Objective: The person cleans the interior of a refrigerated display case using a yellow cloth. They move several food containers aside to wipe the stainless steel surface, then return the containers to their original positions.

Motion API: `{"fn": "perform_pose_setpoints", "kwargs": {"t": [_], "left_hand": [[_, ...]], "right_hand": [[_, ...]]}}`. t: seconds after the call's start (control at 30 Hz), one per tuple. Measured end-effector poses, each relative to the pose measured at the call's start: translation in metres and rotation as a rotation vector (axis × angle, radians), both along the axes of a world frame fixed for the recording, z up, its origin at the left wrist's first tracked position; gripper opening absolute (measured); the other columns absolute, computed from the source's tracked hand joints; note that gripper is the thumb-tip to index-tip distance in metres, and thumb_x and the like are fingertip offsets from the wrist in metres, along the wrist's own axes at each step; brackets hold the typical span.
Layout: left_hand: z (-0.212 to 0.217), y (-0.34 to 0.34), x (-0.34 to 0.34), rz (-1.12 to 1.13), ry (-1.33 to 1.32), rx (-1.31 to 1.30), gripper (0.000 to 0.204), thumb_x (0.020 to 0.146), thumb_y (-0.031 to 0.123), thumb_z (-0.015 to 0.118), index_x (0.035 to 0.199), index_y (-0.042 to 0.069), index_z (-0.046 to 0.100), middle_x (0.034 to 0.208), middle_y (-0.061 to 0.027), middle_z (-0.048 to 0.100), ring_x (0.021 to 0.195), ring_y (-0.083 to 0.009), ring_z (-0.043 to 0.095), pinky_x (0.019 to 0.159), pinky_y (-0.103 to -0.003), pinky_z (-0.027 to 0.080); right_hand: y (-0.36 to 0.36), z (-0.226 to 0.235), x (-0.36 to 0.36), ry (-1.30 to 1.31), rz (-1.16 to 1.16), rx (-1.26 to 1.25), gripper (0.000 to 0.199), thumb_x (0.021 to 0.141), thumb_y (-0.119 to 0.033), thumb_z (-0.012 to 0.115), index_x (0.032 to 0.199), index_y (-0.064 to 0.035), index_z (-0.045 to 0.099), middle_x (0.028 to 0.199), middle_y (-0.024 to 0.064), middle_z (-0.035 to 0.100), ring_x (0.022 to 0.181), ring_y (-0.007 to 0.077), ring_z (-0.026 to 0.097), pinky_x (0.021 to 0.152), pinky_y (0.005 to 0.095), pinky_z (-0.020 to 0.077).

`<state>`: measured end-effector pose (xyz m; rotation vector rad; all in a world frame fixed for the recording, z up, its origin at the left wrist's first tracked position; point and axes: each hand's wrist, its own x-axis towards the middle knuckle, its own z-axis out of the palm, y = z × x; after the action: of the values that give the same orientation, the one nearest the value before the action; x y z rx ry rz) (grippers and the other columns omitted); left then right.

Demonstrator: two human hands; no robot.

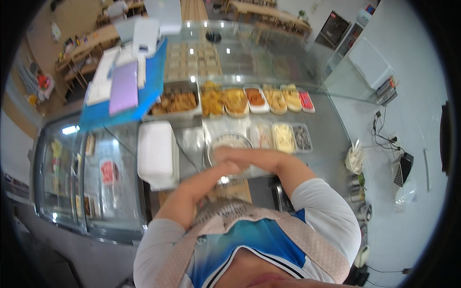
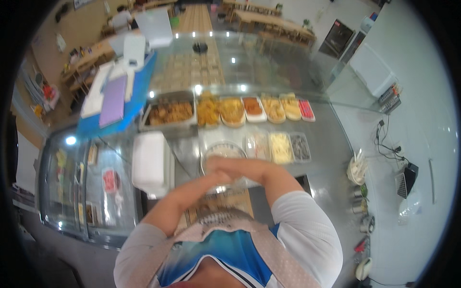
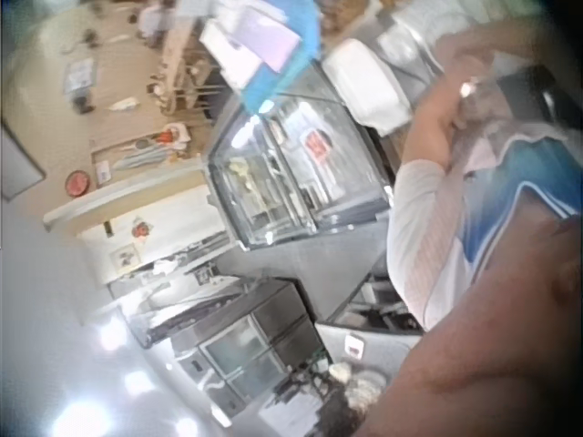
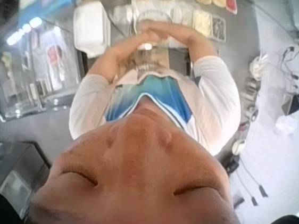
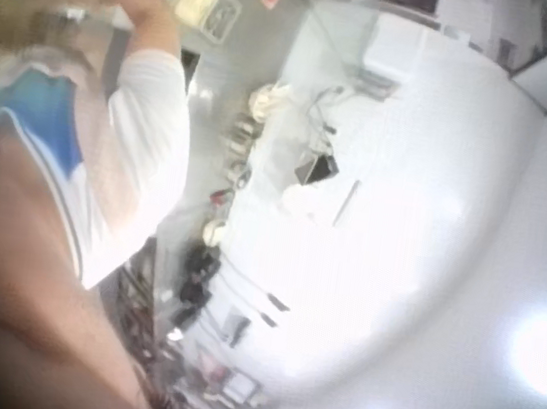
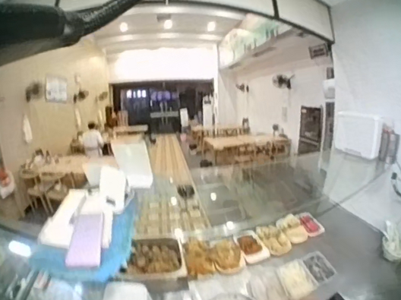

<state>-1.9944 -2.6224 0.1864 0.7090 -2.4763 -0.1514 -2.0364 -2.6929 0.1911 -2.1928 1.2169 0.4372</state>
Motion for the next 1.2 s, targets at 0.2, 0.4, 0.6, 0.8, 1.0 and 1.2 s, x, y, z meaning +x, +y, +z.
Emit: {"fn": "perform_pose_setpoints", "kwargs": {"t": [0.2,0.4,0.6,0.8,1.0,1.2], "left_hand": [[0.016,-0.006,0.006,0.127,0.327,-0.056,0.010,0.069,0.015,0.058,0.067,0.005,0.060,0.081,-0.0121,0.061,0.084,-0.0290,0.060,0.073,-0.040,0.047],[0.080,0.022,0.041,0.187,0.157,0.022,0.011,0.060,0.002,0.064,0.068,0.008,0.059,0.088,-0.0081,0.059,0.085,-0.0278,0.055,0.070,-0.039,0.044],[0.089,0.134,0.059,0.686,0.758,0.157,0.013,0.072,-0.003,0.054,0.081,0.006,0.057,0.097,-0.0117,0.053,0.096,-0.0278,0.052,0.082,-0.035,0.042],[0.067,0.300,0.122,1.040,0.778,0.495,0.029,0.080,0.012,0.064,0.106,0.006,0.053,0.108,-0.0113,0.042,0.094,-0.0243,0.046,0.084,-0.034,0.041],[0.077,0.439,0.225,1.170,0.610,0.787,0.048,0.075,0.026,0.073,0.114,0.006,0.053,0.102,-0.0112,0.053,0.087,-0.0218,0.053,0.074,-0.031,0.044],[0.061,0.549,0.365,1.376,0.830,0.716,0.021,0.085,0.020,0.063,0.097,0.004,0.064,0.078,-0.0067,0.057,0.073,-0.0164,0.057,0.065,-0.028,0.044]], "right_hand": [[-0.034,0.044,0.007,0.007,-0.002,-0.029,0.025,0.086,-0.022,0.048,0.090,-0.0042,0.065,0.081,0.0089,0.064,0.073,0.0225,0.060,0.064,0.0391,0.0486],[-0.007,0.038,-0.069,-0.594,-0.616,0.416,0.033,0.081,-0.015,0.048,0.110,-0.0025,0.058,0.102,0.0113,0.062,0.093,0.0265,0.059,0.081,0.0384,0.0461],[0.138,0.075,-0.059,-1.012,0.150,-0.051,0.068,0.072,-0.003,0.054,0.137,-0.0018,0.034,0.138,0.0176,0.038,0.127,0.0287,0.039,0.106,0.0349,0.0297],[0.280,0.062,0.008,-0.864,0.004,0.471,0.059,0.078,-0.018,0.065,0.129,0.0000,0.041,0.124,0.0165,0.051,0.112,0.0221,0.051,0.093,0.0315,0.0412],[0.344,0.060,0.100,-0.992,-0.215,0.385,0.035,0.088,-0.016,0.059,0.119,-0.0009,0.052,0.101,0.0087,0.063,0.088,0.0158,0.060,0.077,0.0273,0.0485],[0.349,0.092,0.222,-1.107,-0.299,0.421,0.033,0.090,-0.011,0.056,0.120,0.0007,0.052,0.109,0.0051,0.059,0.096,0.0118,0.056,0.083,0.0247,0.0450]]}}
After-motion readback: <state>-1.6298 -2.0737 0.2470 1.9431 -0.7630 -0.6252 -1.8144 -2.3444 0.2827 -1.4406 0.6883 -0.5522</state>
